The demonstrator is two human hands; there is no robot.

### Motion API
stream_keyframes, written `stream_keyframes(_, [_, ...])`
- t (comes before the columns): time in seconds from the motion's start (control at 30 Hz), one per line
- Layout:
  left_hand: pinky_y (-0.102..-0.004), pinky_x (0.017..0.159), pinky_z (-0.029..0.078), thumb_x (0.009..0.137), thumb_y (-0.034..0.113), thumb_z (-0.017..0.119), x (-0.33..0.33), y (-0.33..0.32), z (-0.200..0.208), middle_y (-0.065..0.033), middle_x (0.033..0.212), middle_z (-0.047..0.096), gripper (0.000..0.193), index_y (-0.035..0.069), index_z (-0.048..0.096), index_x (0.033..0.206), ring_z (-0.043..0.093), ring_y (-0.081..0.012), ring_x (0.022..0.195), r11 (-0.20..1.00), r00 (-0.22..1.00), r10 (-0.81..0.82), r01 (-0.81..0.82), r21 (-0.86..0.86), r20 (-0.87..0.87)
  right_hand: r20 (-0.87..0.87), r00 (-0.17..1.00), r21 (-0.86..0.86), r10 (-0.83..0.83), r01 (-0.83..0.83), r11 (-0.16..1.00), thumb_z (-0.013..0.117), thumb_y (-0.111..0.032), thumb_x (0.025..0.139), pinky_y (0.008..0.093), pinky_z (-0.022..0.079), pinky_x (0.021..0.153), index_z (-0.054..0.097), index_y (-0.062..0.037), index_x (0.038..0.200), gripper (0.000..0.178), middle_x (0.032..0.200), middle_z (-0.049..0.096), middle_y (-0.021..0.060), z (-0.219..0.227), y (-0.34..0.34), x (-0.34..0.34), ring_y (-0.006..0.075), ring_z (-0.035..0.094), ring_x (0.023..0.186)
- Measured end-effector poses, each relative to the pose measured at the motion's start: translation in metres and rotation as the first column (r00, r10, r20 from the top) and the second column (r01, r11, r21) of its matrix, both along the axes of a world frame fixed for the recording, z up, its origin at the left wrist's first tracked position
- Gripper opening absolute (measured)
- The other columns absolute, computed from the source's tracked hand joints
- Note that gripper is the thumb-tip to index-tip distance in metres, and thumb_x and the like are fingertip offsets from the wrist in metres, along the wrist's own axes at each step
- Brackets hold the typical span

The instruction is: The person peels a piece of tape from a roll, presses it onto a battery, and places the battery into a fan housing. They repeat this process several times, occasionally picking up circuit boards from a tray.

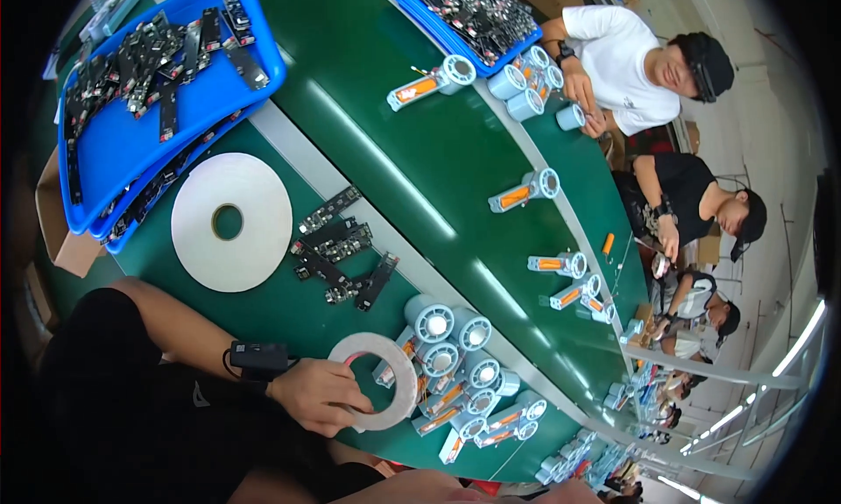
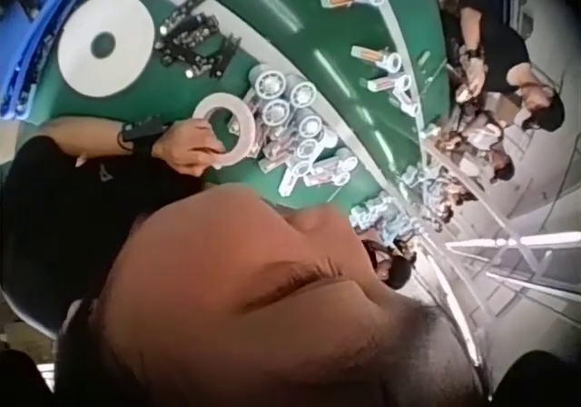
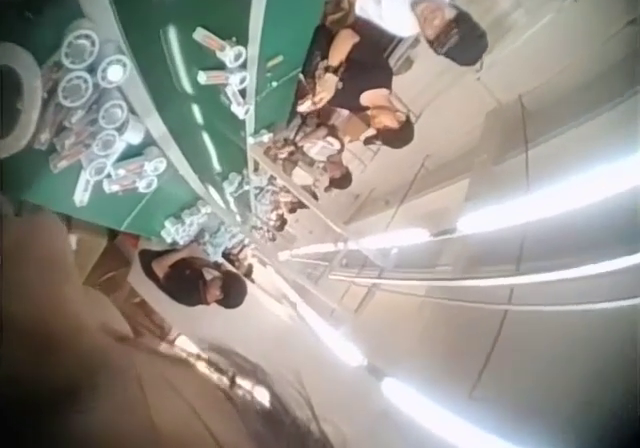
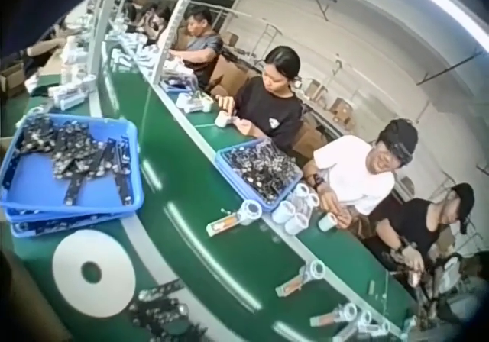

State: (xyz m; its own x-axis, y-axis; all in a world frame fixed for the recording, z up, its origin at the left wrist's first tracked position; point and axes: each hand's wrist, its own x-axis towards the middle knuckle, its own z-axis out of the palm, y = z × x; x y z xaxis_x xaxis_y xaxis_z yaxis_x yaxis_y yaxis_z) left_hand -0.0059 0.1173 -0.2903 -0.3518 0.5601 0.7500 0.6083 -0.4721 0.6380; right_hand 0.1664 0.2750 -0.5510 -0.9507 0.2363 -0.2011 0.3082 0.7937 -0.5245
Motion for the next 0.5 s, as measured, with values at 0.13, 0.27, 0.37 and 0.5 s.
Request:
stream_keyframes(0.13, [-0.0359, 0.068, 0.052, 0.082, 0.017, 0.072, 0.004, -0.003, 0.003, -0.0089, 0.116, 0.067, 0.016, 0.01, 0.065, 0.095, 0.065, -0.0248, 0.081, 0.999, 0.999, 0.031, -0.032, -0.032, -0.016, 0.007, 1.0, -0.042, -0.005, 0.005, 0.999, 0.062, -0.013, 0.097, 0.0405, 0.052, 0.086, 0.065, -0.0043, 0.116, 0.021, 0.115, 0.064, 0.0171, 0.038, -0.009, -0.003, 0.0337, 0.063, 0.103])
stream_keyframes(0.27, [-0.0366, 0.071, 0.053, 0.082, 0.017, 0.074, -0.011, 0.001, 0.003, -0.0115, 0.113, 0.067, 0.018, 0.009, 0.065, 0.096, 0.066, -0.0287, 0.084, 0.969, 0.999, -0.042, 0.038, -0.243, -0.009, -0.023, 1.0, -0.116, 0.003, -0.006, 0.993, 0.063, -0.012, 0.097, 0.0406, 0.052, 0.087, 0.065, -0.0043, 0.117, 0.022, 0.117, 0.065, 0.017, 0.05, -0.039, -0.004, 0.0338, 0.062, 0.104])
stream_keyframes(0.37, [-0.037, 0.073, 0.054, 0.083, 0.014, 0.073, 0.002, -0.006, 0.016, -0.0135, 0.109, 0.067, 0.018, 0.007, 0.066, 0.099, 0.067, -0.0317, 0.089, 0.983, 0.994, 0.111, -0.107, -0.15, 0.021, 0.027, 0.999, -0.239, 0.02, -0.013, 0.971, 0.063, -0.012, 0.096, 0.0407, 0.052, 0.087, 0.065, -0.0044, 0.118, 0.023, 0.118, 0.065, 0.017, 0.087, -0.111, 0.036, 0.0338, 0.062, 0.105])
stream_keyframes(0.5, [-0.0376, 0.075, 0.054, 0.088, 0.013, 0.071, -0.003, 0.011, 0.016, -0.0137, 0.107, 0.068, 0.019, 0.006, 0.065, 0.105, 0.067, -0.0321, 0.09, 0.993, 0.992, 0.11, -0.108, -0.043, 0.062, 0.02, 0.996, -0.281, 0.092, -0.083, 0.956, 0.064, -0.011, 0.096, 0.0408, 0.052, 0.088, 0.065, -0.0044, 0.119, 0.024, 0.119, 0.065, 0.017, 0.119, -0.101, 0.022, 0.0339, 0.062, 0.106])
